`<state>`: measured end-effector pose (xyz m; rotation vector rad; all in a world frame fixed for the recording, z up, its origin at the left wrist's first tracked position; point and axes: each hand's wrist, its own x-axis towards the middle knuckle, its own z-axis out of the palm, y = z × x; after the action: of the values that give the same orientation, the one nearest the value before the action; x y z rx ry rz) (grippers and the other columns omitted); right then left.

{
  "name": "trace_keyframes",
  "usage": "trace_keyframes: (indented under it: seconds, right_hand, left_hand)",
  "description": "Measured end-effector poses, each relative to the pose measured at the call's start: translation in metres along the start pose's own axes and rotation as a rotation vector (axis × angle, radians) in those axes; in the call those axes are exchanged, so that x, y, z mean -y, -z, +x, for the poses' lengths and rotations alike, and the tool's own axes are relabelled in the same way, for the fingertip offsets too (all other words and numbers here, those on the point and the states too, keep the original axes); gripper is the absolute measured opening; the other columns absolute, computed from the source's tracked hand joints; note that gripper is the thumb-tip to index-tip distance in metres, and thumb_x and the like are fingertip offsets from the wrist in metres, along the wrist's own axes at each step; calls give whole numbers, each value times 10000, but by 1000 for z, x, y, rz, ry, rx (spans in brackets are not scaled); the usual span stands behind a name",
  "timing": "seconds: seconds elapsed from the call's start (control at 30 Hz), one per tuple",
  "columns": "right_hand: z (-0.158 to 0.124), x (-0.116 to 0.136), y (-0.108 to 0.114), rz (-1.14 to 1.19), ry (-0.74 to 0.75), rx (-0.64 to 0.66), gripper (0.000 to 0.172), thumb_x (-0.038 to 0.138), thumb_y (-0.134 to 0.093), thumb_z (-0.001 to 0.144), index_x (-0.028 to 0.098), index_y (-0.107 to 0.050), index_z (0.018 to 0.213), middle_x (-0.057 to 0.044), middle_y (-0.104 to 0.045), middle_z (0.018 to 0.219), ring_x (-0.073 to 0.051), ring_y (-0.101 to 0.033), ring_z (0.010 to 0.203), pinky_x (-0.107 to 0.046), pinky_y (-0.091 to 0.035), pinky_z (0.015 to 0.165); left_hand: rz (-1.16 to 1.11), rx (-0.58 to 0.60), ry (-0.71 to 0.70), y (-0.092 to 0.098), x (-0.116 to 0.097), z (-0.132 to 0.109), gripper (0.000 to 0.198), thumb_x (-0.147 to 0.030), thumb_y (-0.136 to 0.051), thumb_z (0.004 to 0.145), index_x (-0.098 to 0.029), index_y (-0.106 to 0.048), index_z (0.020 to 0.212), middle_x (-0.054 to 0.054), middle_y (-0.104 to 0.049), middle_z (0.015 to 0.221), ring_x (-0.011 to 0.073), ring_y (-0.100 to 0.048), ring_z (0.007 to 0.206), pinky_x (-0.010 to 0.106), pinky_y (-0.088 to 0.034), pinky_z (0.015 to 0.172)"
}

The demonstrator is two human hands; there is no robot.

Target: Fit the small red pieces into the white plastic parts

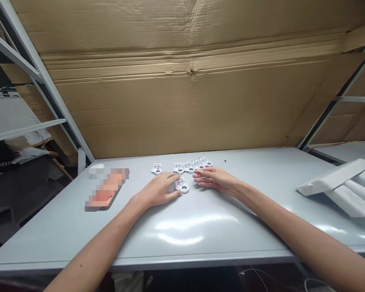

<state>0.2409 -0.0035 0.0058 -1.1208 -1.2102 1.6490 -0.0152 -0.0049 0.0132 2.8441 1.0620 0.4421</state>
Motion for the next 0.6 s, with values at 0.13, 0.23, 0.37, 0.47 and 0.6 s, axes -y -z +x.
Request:
trace_keyframes:
  seconds: [0.13,0.23,0.37,0.47,0.6]
  right_hand:
    - [-1,0,1,46,6,1,127,280,-673,883,170,-714,931,-127,-720,1141,-243,-671,1097,-383,-525,1025]
    - [-3,2,2,54,-3,0,136,304,-673,882,184,-714,931,-118,-715,1157,-249,-665,1111,-395,-521,1032]
    - [-2,4,2,18,25,28,152,315,-698,861,187,-721,940,-111,-698,1191,-261,-642,1150,-400,-522,1029]
    - [-2,3,1,-1,36,40,170,313,-723,839,185,-733,950,-109,-697,1188,-258,-636,1157,-389,-528,1019]
    - [-4,3,-2,-42,78,60,218,361,-740,824,176,-742,939,-119,-706,1150,-244,-639,1140,-381,-527,1017]
  left_hand:
    - [-1,16,11,-1,0,0,484,-399,-574,923,-172,-530,1348,136,-574,1346,294,-534,1227,403,-434,1024]
    - [-7,17,19,-1,1,0,479,-427,-561,930,-189,-528,1344,126,-575,1347,298,-527,1235,412,-434,1023]
    - [-10,5,24,-1,3,0,462,-463,-541,942,-180,-549,1308,135,-580,1328,298,-532,1222,412,-440,1014]
    - [-16,-12,24,-3,3,0,440,-462,-515,959,-186,-554,1299,133,-581,1325,290,-536,1213,410,-438,1015]
    - [-39,-15,26,-8,0,1,433,-452,-489,978,-190,-542,1318,124,-579,1331,278,-537,1219,402,-436,1021]
